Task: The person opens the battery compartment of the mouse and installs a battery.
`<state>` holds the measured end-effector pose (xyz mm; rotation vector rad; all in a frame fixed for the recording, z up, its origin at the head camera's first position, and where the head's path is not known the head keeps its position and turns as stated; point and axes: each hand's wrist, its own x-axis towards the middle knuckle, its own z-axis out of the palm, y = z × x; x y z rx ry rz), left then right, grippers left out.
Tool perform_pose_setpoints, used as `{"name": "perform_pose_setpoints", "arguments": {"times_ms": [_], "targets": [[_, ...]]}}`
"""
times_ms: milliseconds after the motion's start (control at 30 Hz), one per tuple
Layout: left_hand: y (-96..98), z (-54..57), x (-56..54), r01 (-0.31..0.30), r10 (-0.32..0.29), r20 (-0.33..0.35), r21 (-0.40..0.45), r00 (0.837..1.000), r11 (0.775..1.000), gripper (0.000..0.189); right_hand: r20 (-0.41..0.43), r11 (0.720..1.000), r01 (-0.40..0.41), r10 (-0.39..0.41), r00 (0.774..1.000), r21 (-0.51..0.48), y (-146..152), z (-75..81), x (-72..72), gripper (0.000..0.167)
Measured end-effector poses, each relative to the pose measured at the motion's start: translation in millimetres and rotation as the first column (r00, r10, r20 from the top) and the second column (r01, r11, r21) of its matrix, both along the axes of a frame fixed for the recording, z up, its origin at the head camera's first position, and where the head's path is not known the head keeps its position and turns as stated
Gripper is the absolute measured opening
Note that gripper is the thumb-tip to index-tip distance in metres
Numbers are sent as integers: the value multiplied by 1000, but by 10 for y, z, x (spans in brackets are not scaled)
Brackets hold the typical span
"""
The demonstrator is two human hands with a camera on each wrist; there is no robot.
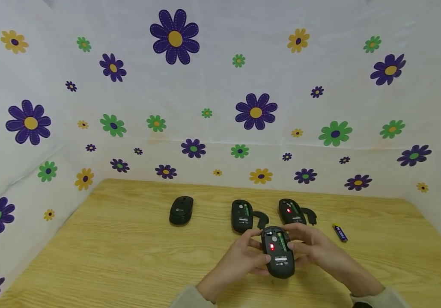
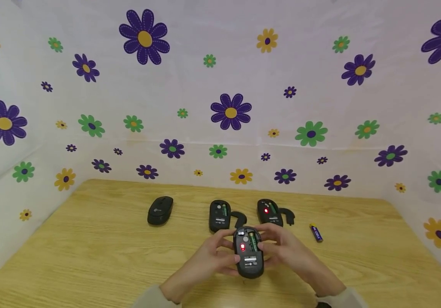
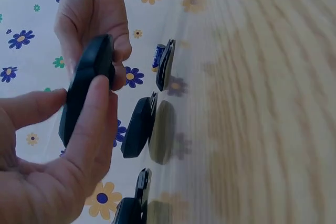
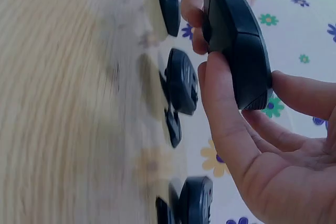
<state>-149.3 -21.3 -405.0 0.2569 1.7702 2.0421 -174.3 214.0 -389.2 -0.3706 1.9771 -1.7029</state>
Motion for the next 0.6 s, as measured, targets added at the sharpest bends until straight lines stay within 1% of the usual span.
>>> {"name": "perform_pose_setpoints", "arguments": {"times_ms": [133, 300, 433, 600], "targets": [[76, -26, -20, -46, 45, 8, 6, 999, 999, 60, 3, 999, 46, -46, 999, 24, 40, -27, -31, 53], [150, -41, -42, -54, 54, 21, -13, 998, 998, 57, -4, 997, 58, -58, 998, 45, 105, -62, -47, 50], [203, -56, -49, -39, 40, 34, -27, 999, 999, 55, 10, 994, 66, -67, 998, 89, 143, -85, -60, 50], [278, -69, -67, 5, -2, 59, -56, 998, 998, 55, 20, 990, 51, -54, 998, 130, 204, -120, -73, 48]]}}
